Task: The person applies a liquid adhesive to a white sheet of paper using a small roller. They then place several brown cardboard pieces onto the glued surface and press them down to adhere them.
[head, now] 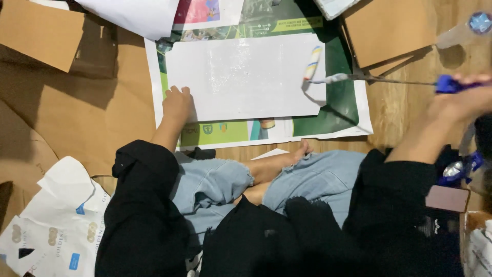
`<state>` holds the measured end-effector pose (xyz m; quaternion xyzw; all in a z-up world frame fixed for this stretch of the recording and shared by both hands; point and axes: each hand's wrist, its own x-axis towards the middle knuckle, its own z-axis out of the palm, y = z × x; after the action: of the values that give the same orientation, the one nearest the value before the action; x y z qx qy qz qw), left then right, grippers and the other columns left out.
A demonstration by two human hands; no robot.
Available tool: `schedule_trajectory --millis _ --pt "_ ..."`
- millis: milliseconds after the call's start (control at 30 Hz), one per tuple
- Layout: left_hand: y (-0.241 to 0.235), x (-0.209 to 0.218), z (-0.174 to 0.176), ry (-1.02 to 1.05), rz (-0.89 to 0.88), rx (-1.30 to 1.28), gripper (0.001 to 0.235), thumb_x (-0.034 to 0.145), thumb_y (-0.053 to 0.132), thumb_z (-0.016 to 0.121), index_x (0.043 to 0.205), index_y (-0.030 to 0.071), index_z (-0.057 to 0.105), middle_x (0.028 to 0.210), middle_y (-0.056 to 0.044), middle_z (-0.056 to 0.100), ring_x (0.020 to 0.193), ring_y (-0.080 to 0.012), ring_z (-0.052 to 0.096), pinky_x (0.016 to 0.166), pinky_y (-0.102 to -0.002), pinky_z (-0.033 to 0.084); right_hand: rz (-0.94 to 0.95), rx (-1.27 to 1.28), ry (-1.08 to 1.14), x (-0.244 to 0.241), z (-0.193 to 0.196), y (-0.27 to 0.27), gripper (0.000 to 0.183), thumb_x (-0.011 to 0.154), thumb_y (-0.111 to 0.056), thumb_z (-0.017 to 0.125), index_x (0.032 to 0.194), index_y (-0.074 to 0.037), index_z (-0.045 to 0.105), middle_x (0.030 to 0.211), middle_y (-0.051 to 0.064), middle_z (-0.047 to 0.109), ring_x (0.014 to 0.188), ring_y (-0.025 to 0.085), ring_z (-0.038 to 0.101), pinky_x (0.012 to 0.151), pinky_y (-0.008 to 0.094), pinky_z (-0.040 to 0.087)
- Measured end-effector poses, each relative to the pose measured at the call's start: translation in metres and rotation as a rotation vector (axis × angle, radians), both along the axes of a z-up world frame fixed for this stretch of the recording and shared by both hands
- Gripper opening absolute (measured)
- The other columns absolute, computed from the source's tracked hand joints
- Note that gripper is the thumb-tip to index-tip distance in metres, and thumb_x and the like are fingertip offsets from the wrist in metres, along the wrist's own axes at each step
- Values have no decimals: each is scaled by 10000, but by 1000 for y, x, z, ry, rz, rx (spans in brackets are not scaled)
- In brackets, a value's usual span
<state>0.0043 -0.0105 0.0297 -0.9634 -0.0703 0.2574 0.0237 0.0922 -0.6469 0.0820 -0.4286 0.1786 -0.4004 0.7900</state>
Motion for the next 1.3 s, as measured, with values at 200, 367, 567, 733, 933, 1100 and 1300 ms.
schedule_trajectory --millis 200,367,567,733,933,1100,1300 --pt "5 -6 -4 -69 -18 -21 660 747 109 545 1357 -2 320 1131 -235 415 972 -398 444 699 -449 503 -204 -90 27 -16 15 7 102 768 -18 530 672 -52 514 521 54 468 392 163 399 375 353 398" --pt "1 2 5 21 30 -32 637 788 134 538 1366 6 304 1159 -229 417 1002 -372 448 727 -419 506 84 -41 -65 -57 -44 -115 155 782 -132 521 651 -84 454 579 61 336 489 167 315 477 320 316" --pt "12 5 1 -103 69 -84 264 827 88 444 1087 46 465 1051 -208 452 938 -383 457 670 -449 499 212 -38 -240 -44 -8 -47 347 848 22 537 596 -128 354 594 48 312 535 194 309 528 296 219" --pt "49 18 -7 -172 607 -415 300 800 261 445 1028 136 596 1091 -114 619 1018 -314 549 819 -403 447 274 44 8 -65 96 193 285 906 146 487 835 -122 552 561 19 475 419 151 461 376 287 403" --pt "77 7 -86 -347 793 -500 596 841 432 554 1241 -4 477 1157 -298 501 1118 -463 514 894 -530 439 593 -152 -227 -99 69 356 253 817 101 478 880 -107 347 475 95 420 361 237 487 432 394 502" --pt "69 9 -60 -295 759 -516 587 861 447 533 1226 -12 497 1151 -284 550 1124 -446 524 900 -538 431 508 -172 -43 -89 90 316 160 835 -28 519 740 -107 417 459 141 468 370 234 512 440 360 502" --pt "48 14 -28 -200 733 -583 625 853 415 519 1312 1 430 1225 -295 512 1176 -448 492 937 -529 415 460 -81 79 -46 16 94 219 923 -205 567 745 -123 470 562 49 394 482 199 467 537 356 503"
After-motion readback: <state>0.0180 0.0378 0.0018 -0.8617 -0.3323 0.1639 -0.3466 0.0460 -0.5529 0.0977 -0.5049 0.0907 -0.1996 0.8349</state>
